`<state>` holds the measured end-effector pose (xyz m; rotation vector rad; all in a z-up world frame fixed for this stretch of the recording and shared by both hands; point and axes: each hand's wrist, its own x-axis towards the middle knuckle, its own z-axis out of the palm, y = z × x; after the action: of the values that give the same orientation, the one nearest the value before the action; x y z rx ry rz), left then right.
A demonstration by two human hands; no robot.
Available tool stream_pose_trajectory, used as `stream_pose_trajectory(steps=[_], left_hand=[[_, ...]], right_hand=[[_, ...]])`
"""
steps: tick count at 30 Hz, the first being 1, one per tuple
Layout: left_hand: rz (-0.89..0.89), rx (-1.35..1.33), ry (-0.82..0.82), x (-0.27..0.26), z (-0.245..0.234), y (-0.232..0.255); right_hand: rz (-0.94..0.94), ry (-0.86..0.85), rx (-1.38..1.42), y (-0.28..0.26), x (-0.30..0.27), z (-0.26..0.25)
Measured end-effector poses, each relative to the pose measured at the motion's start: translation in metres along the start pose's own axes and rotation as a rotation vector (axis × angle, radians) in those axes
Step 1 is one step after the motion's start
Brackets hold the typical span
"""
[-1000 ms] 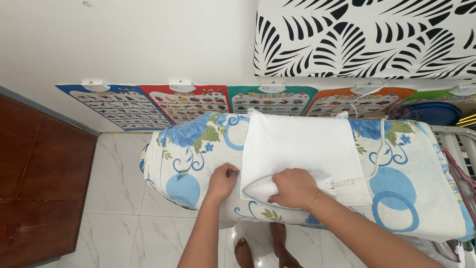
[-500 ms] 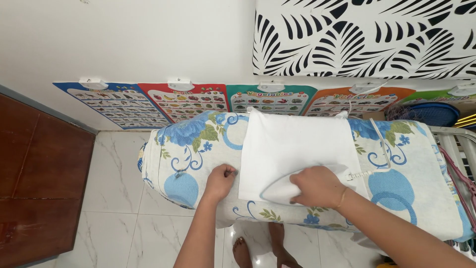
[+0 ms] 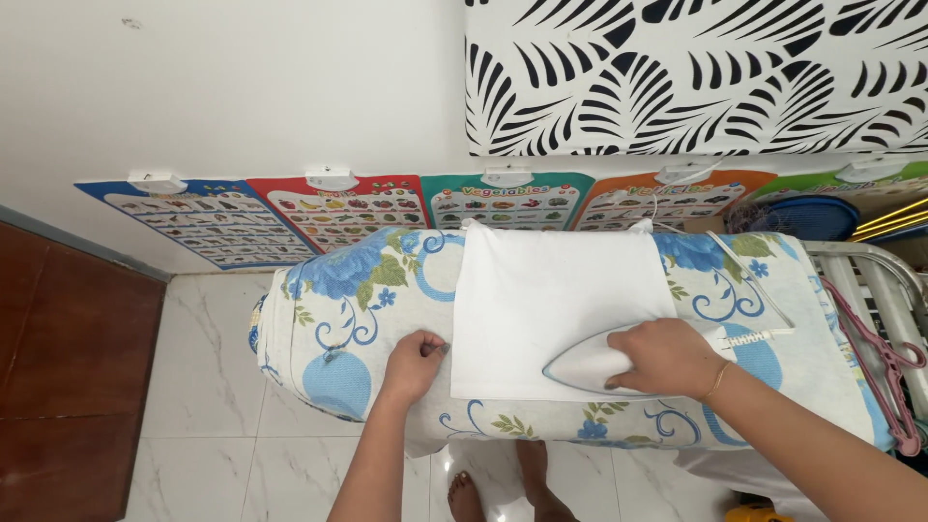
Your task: The person irons a white t-shirt on a floral-patterned ironing board. They smooth the fabric, move the iron across the body and sleeves, and flip the shirt to iron the other side.
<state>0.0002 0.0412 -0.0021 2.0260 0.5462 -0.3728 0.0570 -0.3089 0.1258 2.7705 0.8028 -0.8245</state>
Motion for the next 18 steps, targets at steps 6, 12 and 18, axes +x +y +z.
stream_pose_trajectory(steps=[6,12,18], left_hand=[[-0.003,0.003,-0.009,-0.001,-0.001,0.001],[0.002,-0.019,-0.025,-0.001,0.0,0.001],[0.085,0.176,0.037,-0.022,0.003,0.021]], right_hand=[[0.053,0.027,0.047,0.008,-0.01,0.008],[0.048,-0.001,0.004,0.021,-0.012,0.014],[0.277,0.055,0.119,0.032,-0.014,0.019]])
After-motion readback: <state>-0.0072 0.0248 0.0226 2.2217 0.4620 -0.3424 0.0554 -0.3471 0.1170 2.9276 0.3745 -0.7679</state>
